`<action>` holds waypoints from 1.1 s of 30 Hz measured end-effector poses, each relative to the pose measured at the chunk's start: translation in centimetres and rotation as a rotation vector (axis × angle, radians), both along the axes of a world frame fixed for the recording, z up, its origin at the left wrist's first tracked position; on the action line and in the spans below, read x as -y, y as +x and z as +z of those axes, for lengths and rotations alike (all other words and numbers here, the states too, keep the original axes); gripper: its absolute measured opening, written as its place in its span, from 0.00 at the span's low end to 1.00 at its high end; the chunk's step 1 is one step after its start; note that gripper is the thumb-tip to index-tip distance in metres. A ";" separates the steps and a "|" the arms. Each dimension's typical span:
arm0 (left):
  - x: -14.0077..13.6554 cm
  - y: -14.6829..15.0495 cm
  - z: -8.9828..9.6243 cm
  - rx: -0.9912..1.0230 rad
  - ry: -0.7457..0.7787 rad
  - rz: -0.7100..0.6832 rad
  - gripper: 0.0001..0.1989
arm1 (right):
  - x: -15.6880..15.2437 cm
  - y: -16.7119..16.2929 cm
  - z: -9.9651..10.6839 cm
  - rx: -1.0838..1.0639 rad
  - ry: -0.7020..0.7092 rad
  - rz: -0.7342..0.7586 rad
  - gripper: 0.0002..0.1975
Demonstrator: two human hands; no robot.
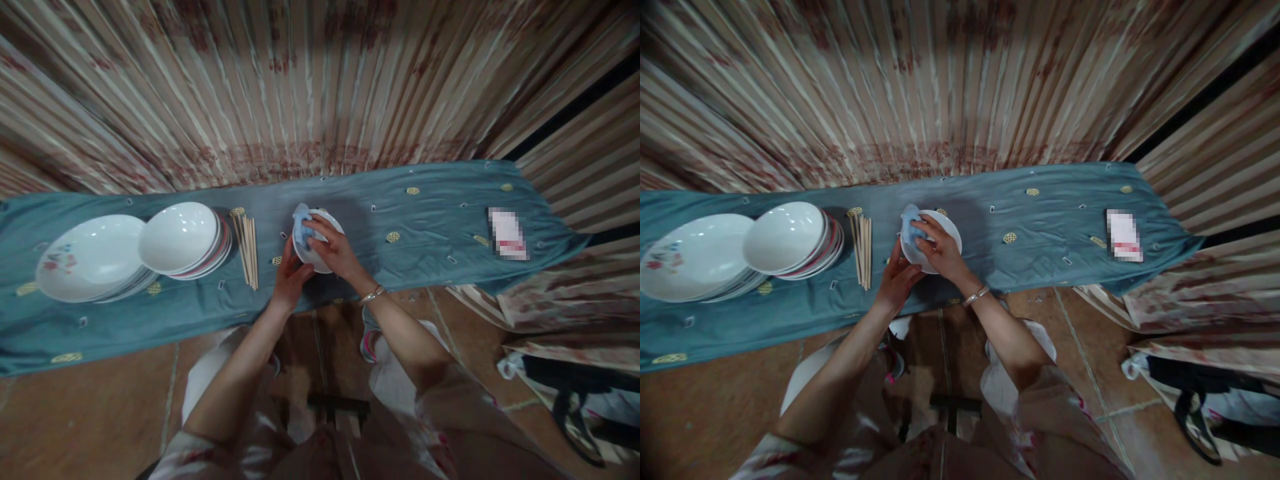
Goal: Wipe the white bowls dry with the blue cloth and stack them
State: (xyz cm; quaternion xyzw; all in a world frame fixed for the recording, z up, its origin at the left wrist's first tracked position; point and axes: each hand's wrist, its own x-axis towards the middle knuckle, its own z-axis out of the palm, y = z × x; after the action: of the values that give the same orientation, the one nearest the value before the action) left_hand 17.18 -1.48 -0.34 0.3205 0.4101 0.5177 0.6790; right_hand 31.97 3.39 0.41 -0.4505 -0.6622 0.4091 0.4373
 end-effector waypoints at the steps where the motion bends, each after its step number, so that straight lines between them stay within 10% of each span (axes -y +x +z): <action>1: 0.0 0.0 0.1 0.005 -0.008 0.002 0.42 | 0.1 0.0 0.1 -0.016 -0.008 0.020 0.21; 33: -0.2 -0.4 -0.1 0.023 0.007 -0.024 0.45 | 0.9 2.8 0.8 -0.134 -0.311 0.245 0.15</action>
State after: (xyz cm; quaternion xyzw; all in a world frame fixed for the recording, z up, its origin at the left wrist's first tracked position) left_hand 16.80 -1.26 -0.46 0.3216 0.3965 0.5148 0.6887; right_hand 34.74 2.52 1.26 -0.4005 -0.6104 0.5854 0.3526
